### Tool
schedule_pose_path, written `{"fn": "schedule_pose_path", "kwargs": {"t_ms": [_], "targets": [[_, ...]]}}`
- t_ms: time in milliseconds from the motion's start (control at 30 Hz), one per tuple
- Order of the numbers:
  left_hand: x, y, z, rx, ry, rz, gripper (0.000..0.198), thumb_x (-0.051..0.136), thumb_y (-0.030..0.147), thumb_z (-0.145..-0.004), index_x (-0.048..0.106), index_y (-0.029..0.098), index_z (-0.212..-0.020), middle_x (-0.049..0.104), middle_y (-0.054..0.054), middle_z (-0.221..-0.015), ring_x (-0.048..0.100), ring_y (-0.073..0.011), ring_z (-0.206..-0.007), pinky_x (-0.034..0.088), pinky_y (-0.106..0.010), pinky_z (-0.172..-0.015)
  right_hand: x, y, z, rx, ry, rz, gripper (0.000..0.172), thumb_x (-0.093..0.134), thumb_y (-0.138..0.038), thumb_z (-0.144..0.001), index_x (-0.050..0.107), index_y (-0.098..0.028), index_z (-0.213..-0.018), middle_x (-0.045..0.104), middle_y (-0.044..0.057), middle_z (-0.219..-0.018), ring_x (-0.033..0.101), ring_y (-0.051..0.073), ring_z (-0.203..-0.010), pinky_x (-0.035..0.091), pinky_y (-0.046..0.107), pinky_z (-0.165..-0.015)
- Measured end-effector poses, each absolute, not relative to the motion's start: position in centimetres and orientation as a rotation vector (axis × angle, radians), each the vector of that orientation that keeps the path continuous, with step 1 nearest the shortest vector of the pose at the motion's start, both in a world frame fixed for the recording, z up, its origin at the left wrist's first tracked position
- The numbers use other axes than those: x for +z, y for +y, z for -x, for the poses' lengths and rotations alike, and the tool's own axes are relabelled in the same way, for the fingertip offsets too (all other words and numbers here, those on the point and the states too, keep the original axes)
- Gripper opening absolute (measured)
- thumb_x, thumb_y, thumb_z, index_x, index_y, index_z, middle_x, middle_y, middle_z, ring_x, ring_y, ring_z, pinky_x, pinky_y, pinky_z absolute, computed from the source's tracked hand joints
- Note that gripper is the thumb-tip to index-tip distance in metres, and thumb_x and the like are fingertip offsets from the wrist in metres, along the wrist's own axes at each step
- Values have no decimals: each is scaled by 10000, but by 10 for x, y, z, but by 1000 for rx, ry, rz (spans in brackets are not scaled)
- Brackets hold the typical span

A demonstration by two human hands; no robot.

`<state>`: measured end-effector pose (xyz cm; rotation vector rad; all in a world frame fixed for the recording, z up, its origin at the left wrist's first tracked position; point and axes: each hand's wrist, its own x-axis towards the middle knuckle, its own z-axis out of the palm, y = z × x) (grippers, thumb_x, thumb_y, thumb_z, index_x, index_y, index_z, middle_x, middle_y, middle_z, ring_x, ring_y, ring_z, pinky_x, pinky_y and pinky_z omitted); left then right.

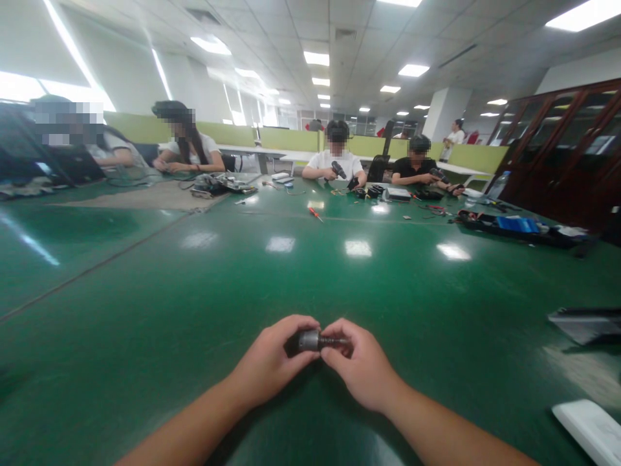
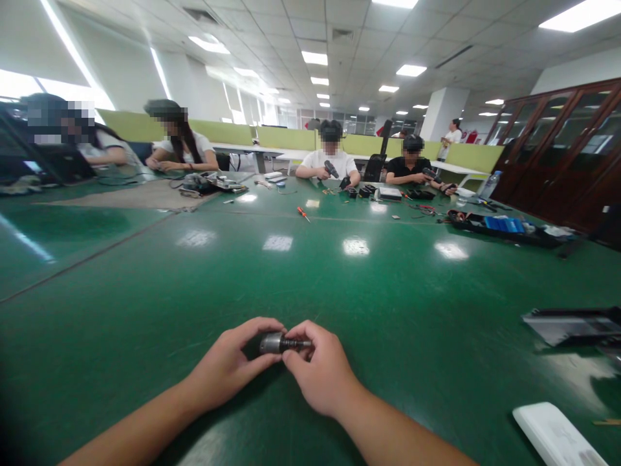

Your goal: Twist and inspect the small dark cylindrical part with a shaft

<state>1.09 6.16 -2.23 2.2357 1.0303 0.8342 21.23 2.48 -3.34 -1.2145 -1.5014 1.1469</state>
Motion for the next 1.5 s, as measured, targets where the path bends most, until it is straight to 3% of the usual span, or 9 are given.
{"fn": "schedule_pose_path", "kwargs": {"t_ms": [1500], "targets": [[-23,61,-11,834,1032,-2250,237,697,270,-861,658,263,-1094,709,-12,-1031,663,-188,-949,501,-297,-852,-38,28,-214,1178,-1462,1177,106,609,-126,-784,601,-191,-867,606,-34,-750,541,138,-675,398,246,-637]]}}
